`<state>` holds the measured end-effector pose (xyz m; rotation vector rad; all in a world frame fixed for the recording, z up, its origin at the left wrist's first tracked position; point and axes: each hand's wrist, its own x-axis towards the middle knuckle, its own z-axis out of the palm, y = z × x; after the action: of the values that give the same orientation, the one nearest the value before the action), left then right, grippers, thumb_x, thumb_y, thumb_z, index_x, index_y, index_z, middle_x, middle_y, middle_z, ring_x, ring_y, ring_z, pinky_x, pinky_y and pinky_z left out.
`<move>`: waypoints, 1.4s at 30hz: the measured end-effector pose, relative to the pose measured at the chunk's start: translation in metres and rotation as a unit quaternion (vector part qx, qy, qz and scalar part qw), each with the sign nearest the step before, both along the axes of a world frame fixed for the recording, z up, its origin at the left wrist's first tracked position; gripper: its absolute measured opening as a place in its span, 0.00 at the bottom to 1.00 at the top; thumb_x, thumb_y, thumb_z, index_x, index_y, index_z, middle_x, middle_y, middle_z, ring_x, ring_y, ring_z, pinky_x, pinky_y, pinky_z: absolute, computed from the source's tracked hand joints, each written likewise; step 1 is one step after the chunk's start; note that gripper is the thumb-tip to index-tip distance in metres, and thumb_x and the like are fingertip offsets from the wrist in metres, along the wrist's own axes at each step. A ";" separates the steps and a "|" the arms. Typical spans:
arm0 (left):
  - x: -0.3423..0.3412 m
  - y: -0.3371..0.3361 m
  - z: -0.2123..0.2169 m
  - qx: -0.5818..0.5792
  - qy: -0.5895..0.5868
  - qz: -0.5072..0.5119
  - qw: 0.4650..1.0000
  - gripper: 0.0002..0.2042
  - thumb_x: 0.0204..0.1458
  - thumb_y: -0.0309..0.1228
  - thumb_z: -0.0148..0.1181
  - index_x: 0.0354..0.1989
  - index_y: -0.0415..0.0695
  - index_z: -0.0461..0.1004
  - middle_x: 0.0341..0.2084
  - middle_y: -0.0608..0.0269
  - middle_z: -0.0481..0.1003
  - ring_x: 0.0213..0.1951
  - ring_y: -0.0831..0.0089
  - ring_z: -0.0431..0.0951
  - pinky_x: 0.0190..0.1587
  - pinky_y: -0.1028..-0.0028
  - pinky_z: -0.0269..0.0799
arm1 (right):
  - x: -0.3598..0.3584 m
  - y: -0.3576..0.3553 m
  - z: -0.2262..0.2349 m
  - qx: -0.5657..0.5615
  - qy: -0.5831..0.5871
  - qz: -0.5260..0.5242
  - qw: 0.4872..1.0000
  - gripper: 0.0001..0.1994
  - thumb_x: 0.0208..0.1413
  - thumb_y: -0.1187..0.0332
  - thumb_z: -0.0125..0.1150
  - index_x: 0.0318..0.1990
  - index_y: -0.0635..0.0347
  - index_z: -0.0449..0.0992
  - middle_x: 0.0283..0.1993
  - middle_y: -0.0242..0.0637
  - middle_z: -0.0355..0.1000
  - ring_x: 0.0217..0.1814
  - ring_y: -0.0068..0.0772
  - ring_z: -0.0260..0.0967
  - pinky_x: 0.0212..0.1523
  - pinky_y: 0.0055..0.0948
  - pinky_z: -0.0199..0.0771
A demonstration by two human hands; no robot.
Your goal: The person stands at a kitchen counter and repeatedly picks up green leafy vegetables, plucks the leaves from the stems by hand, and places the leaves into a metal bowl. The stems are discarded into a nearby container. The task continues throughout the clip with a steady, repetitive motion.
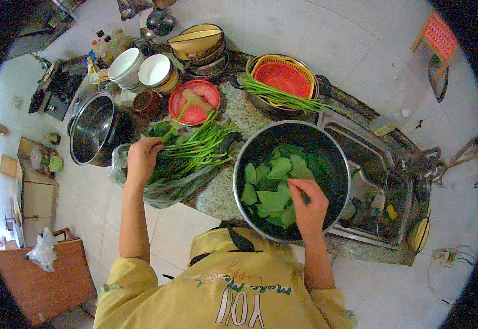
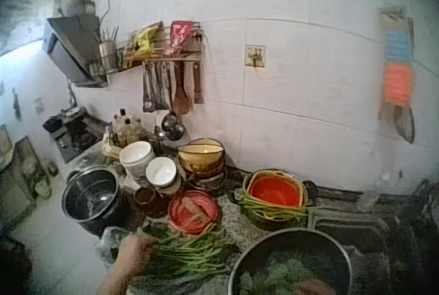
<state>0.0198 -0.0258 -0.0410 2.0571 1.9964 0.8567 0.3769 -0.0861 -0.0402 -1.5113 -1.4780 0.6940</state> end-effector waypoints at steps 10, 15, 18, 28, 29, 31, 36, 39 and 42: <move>0.122 -0.031 0.048 0.095 -0.059 -0.298 0.948 0.13 0.34 0.23 0.57 0.32 0.46 0.74 0.22 0.62 0.70 0.27 0.63 0.70 0.28 0.69 0.65 | -0.060 0.010 0.036 -0.067 0.262 0.147 0.951 0.10 0.45 0.77 0.55 0.38 0.63 0.73 0.33 0.34 0.69 0.31 0.23 0.67 0.35 0.20 0.68; 0.126 -0.034 0.052 0.065 -0.045 -0.268 0.960 0.15 0.36 0.28 0.60 0.37 0.46 0.73 0.28 0.59 0.71 0.33 0.63 0.70 0.36 0.68 0.65 | -0.043 0.006 0.040 -0.036 0.321 0.078 0.943 0.07 0.49 0.75 0.53 0.34 0.68 0.73 0.30 0.37 0.71 0.29 0.26 0.69 0.32 0.21 0.69; 0.118 -0.037 0.053 0.002 -0.105 -0.264 0.959 0.22 0.37 0.30 0.62 0.46 0.44 0.68 0.39 0.57 0.71 0.41 0.66 0.70 0.45 0.71 0.64 | -0.020 0.006 0.040 -0.033 0.362 0.002 0.932 0.07 0.51 0.71 0.53 0.33 0.67 0.73 0.28 0.37 0.72 0.28 0.27 0.70 0.29 0.22 0.70; 0.129 -0.047 0.039 -0.150 -0.505 -0.222 0.821 0.20 0.44 0.27 0.57 0.47 0.36 0.65 0.39 0.58 0.70 0.43 0.70 0.69 0.48 0.72 0.63 | 0.013 -0.006 0.054 -0.031 0.464 -0.074 0.882 0.08 0.51 0.70 0.53 0.33 0.67 0.72 0.27 0.37 0.71 0.26 0.28 0.69 0.23 0.21 0.67; 0.129 -0.045 0.040 -0.096 -0.445 -0.242 0.857 0.19 0.43 0.25 0.56 0.46 0.37 0.66 0.39 0.58 0.71 0.43 0.68 0.69 0.47 0.71 0.63 | 0.014 -0.007 0.054 -0.025 0.467 -0.079 0.881 0.08 0.50 0.71 0.53 0.32 0.68 0.72 0.26 0.37 0.71 0.25 0.28 0.69 0.22 0.21 0.67; 0.129 -0.042 0.044 0.013 -0.315 -0.278 0.907 0.19 0.41 0.23 0.55 0.45 0.39 0.68 0.38 0.58 0.71 0.42 0.65 0.70 0.47 0.70 0.63 | 0.015 -0.010 0.056 -0.014 0.462 -0.079 0.883 0.08 0.50 0.71 0.54 0.32 0.68 0.72 0.26 0.37 0.71 0.25 0.28 0.68 0.22 0.22 0.67; 0.138 -0.046 0.059 0.032 -0.251 -0.311 0.916 0.12 0.35 0.21 0.53 0.33 0.41 0.72 0.34 0.57 0.72 0.39 0.63 0.72 0.44 0.71 0.64 | 0.017 -0.018 0.062 0.012 0.446 -0.063 0.893 0.07 0.51 0.70 0.53 0.31 0.67 0.72 0.28 0.37 0.70 0.25 0.28 0.68 0.23 0.23 0.67; 0.147 -0.050 0.052 -0.047 -0.350 -0.252 0.901 0.05 0.38 0.21 0.54 0.25 0.38 0.71 0.27 0.61 0.73 0.32 0.72 0.72 0.37 0.76 0.66 | 0.014 -0.013 0.058 0.060 0.342 -0.064 0.936 0.07 0.52 0.70 0.51 0.31 0.66 0.72 0.30 0.38 0.71 0.24 0.28 0.68 0.24 0.23 0.68; 0.156 -0.053 0.052 -0.157 -0.471 -0.181 0.849 0.03 0.45 0.24 0.53 0.27 0.37 0.70 0.23 0.67 0.72 0.28 0.81 0.70 0.31 0.79 0.66 | 0.013 -0.013 0.053 0.062 0.357 -0.079 0.929 0.07 0.53 0.69 0.51 0.32 0.64 0.70 0.28 0.37 0.70 0.24 0.28 0.68 0.24 0.23 0.69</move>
<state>0.1753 -0.0790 0.0107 1.3251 1.0717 1.0656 0.3902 -0.0992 0.0125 -1.0879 -0.8166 0.9078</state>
